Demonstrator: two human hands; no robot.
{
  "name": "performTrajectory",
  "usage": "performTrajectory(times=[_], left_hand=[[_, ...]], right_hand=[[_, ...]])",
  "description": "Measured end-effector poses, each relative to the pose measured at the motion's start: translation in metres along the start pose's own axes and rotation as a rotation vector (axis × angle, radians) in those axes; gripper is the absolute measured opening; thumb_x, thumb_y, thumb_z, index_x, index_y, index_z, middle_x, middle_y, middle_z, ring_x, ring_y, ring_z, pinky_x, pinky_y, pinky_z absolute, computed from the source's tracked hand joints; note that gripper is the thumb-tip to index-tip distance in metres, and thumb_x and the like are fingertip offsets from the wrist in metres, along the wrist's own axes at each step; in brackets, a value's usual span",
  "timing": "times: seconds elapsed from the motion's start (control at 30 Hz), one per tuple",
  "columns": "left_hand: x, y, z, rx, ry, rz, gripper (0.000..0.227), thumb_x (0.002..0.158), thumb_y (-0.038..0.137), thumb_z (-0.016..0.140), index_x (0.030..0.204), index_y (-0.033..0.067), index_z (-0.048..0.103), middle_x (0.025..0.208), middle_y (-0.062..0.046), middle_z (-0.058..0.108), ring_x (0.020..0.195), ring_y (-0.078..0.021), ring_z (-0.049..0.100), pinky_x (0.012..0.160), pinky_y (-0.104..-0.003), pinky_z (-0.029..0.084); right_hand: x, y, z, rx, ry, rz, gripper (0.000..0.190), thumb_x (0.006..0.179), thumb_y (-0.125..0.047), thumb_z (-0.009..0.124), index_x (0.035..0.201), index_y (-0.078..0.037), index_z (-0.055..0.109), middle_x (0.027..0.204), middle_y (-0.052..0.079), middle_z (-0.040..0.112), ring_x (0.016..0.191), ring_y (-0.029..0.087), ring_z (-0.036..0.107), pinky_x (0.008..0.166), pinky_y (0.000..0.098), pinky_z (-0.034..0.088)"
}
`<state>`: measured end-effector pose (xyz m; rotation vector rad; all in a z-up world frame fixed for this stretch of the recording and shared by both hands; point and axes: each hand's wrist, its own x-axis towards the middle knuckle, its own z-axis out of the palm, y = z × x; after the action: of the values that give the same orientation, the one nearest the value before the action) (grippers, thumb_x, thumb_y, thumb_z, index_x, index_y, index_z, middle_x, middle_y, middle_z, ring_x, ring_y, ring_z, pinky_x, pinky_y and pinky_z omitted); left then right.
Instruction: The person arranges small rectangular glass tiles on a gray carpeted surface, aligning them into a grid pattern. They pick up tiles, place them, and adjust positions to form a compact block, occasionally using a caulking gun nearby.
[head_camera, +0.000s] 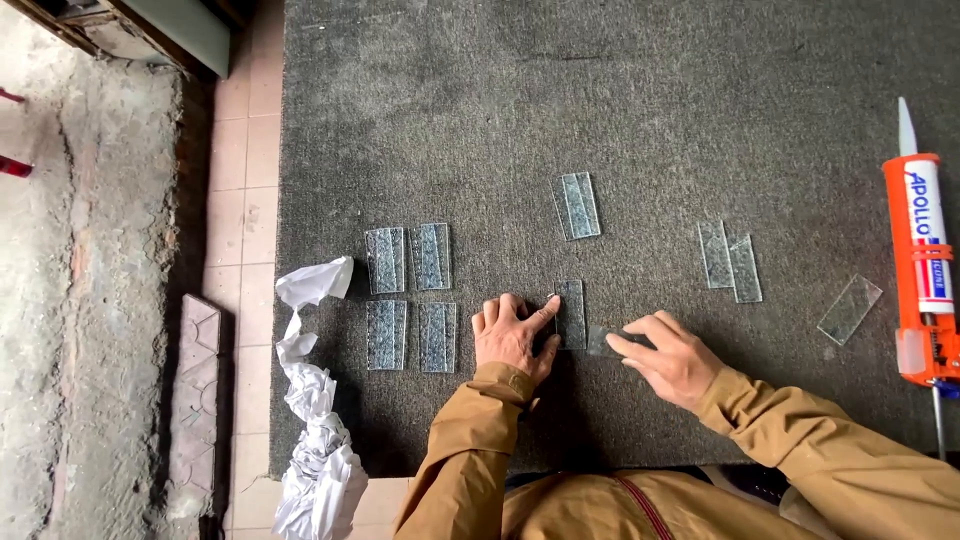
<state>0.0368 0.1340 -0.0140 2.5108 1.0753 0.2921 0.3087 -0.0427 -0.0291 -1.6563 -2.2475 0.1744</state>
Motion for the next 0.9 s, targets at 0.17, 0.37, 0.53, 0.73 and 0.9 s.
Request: performTrajectory(times=[0.17,0.37,0.53,0.73,0.9], left_hand=[[-0.002,0.004,-0.002,0.012,-0.012,0.005,0.063,0.085,0.053,0.081,0.146,0.0524,0.069,0.113,0.002,0.044,0.119,-0.0276,0.048,0.100,-0.043,0.036],[-0.001,0.000,0.005,0.026,-0.011,0.011,0.063,0.084,0.056,0.081,0.145,0.0531,0.069,0.114,0.001,0.044,0.119,-0.0280,0.047,0.100,-0.043,0.035],[0.001,0.001,0.003,0.029,-0.015,0.006,0.061,0.085,0.055,0.080,0.146,0.0534,0.069,0.113,0.002,0.044,0.118,-0.0274,0.047,0.099,-0.043,0.035],[0.001,0.001,0.004,0.026,-0.029,-0.006,0.064,0.085,0.055,0.080,0.147,0.0550,0.068,0.114,0.002,0.046,0.119,-0.0274,0.048,0.100,-0.044,0.036],[-0.001,-0.001,0.001,0.026,-0.059,-0.030,0.064,0.086,0.055,0.079,0.149,0.0545,0.066,0.114,0.001,0.046,0.118,-0.0271,0.047,0.099,-0.044,0.035]], right_hand=[[0.034,-0.003,-0.002,-0.045,0.034,0.024,0.033,0.103,-0.023,0.076,0.135,-0.020,0.076,0.112,0.004,0.059,0.106,0.022,0.063,0.094,0.0367,0.062],[0.014,0.026,0.034,-0.045,-0.052,-0.004,0.024,0.106,-0.028,0.069,0.126,-0.018,0.078,0.114,0.007,0.059,0.106,0.030,0.064,0.094,0.0439,0.057],[0.011,0.026,0.020,-0.048,-0.162,-0.027,0.027,0.109,-0.027,0.064,0.131,-0.018,0.076,0.112,0.007,0.056,0.108,0.027,0.063,0.097,0.0416,0.057],[-0.005,0.031,0.020,-0.095,-0.188,-0.073,0.025,0.109,-0.026,0.064,0.130,-0.018,0.075,0.113,0.007,0.055,0.108,0.026,0.062,0.098,0.0409,0.056],[-0.002,0.007,0.001,-0.070,-0.049,-0.072,0.032,0.107,-0.027,0.065,0.137,-0.020,0.075,0.115,0.008,0.058,0.107,0.026,0.063,0.101,0.0412,0.056]])
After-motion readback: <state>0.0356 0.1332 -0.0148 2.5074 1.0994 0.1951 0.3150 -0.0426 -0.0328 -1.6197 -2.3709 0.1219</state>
